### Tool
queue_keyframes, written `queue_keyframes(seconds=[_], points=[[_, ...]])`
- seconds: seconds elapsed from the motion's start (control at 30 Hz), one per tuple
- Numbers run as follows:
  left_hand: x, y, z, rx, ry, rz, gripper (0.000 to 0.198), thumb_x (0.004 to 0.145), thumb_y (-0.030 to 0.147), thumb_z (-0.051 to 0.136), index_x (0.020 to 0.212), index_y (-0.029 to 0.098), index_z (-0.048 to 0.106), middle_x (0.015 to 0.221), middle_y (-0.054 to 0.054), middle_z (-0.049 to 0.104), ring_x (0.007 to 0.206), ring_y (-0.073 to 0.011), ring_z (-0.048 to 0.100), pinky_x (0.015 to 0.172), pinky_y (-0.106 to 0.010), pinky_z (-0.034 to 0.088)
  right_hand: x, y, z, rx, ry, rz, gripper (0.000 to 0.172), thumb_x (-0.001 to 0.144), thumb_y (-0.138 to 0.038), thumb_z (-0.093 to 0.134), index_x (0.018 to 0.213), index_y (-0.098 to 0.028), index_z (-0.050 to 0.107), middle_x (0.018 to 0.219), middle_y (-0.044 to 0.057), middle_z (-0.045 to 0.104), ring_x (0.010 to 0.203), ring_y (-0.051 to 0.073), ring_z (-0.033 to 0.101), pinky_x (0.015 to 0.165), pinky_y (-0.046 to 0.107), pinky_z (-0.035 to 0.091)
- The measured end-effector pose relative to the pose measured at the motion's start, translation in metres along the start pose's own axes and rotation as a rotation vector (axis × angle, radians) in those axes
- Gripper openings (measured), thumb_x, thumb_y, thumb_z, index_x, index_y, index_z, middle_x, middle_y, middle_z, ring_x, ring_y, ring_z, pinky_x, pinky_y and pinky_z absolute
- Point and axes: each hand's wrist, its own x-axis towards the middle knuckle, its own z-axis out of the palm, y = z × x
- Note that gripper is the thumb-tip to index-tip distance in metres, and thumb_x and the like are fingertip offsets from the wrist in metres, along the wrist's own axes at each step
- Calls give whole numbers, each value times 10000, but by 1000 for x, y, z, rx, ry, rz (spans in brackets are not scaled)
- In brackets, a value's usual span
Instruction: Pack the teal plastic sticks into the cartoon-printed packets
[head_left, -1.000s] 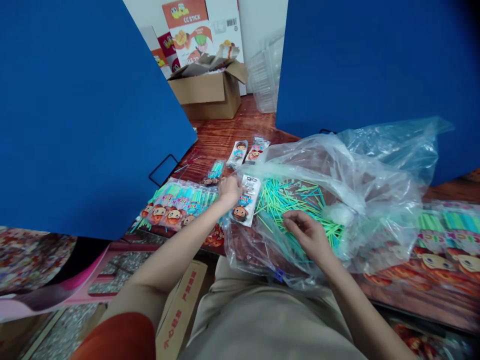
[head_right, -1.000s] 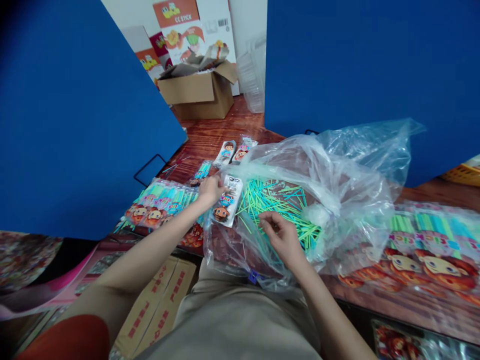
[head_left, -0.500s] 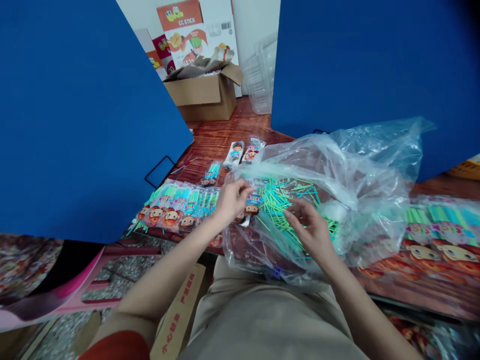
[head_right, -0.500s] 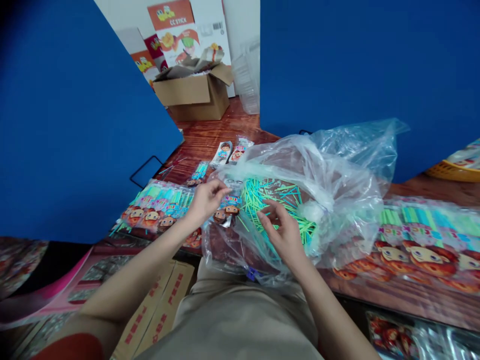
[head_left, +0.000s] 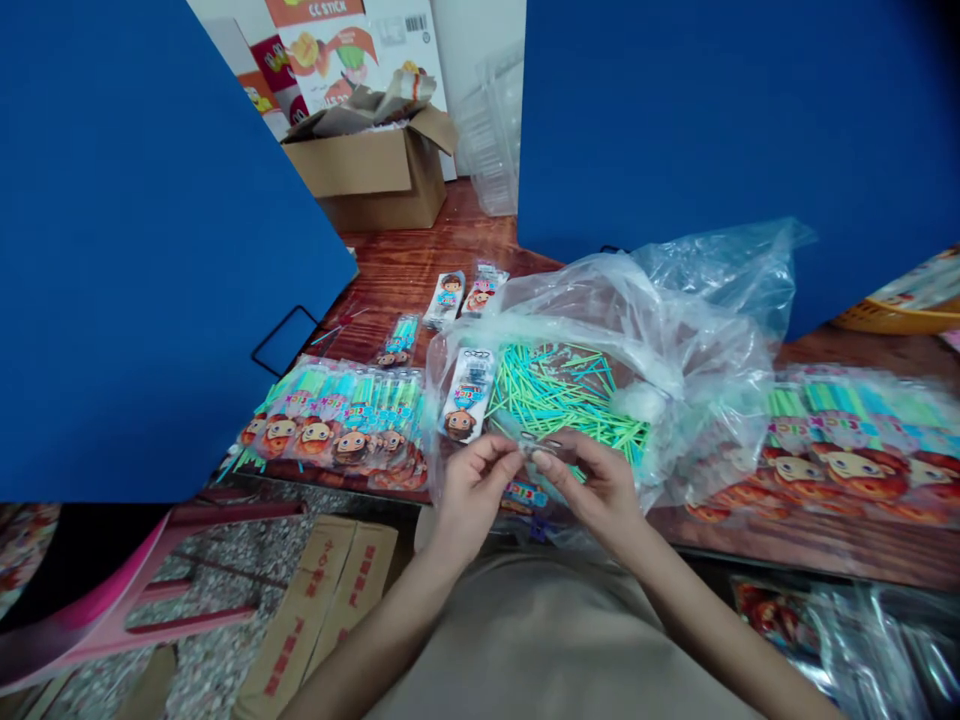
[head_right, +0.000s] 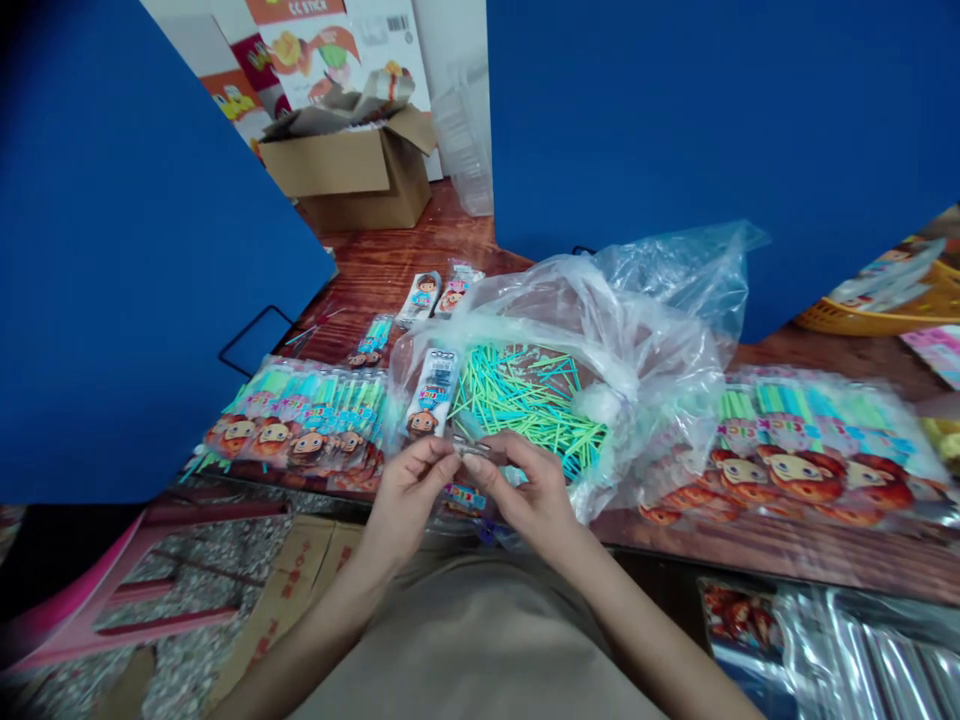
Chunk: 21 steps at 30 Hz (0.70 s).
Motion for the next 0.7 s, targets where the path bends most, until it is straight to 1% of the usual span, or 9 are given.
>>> queue_keyframes(seconds=[0.1,0.2,0.3,0.37,0.43,0.5,0.57,0.63,0.7], points=[[-4,-13,-2,99,76,34,183,860,348,607,784,186,647,682,5,580,648,-141,511,629,-244,416,-4,6,5,62,26,104,146,889,-356,664,874,-210,659,714,0,681,627,128,621,616,241,519],[-6,-21,-6,267,92,93,211,901,352,553,787,192,632,650,16,528,623,-139,473,596,-241,366,-7,10,10,91,-11,178,180,896,-386,651,886,-206,654,729,4,684,639,130,623,625,241,519],[-7,-26,-8,360,104,117,254,918,368,525,752,197,611,624,17,501,611,-142,454,587,-244,345,-10,11,13,61,-57,181,225,920,-419,613,876,-201,648,745,7,679,648,130,612,642,245,509],[-6,-26,-8,338,115,108,252,909,380,537,752,199,611,616,23,492,596,-137,439,579,-241,339,-7,13,9,13,-74,158,257,943,-440,571,889,-200,649,743,8,676,658,134,611,649,248,500],[-4,-25,-8,269,119,83,250,891,406,562,761,200,622,612,29,486,587,-133,431,569,-236,339,2,16,-3,-39,-74,129,307,977,-457,499,898,-202,650,770,23,693,710,152,638,687,263,508],[-1,-23,-10,205,121,53,269,864,434,596,741,196,625,607,34,475,585,-129,422,564,-230,343,16,23,-22,-116,-44,110,344,997,-459,440,907,-201,649,829,50,720,779,178,669,737,291,520],[1,-24,-14,156,122,25,292,843,451,625,715,189,623,603,37,463,584,-122,408,559,-223,343,31,34,-45,-304,-38,124,296,975,-435,487,1021,-200,660,900,67,736,807,202,682,758,319,521],[4,-26,-18,84,123,-13,299,836,468,638,739,185,636,614,41,471,578,-112,402,554,-216,344,43,44,-66,-470,-128,87,254,955,-346,499,1058,-192,672,1015,91,742,892,234,696,815,360,524],[6,-30,-22,-10,142,-48,313,821,489,655,751,185,632,613,47,471,561,-101,394,541,-208,342,49,52,-79,-568,-273,13,258,929,-255,497,1097,-193,683,1085,99,729,996,253,687,888,394,521]])
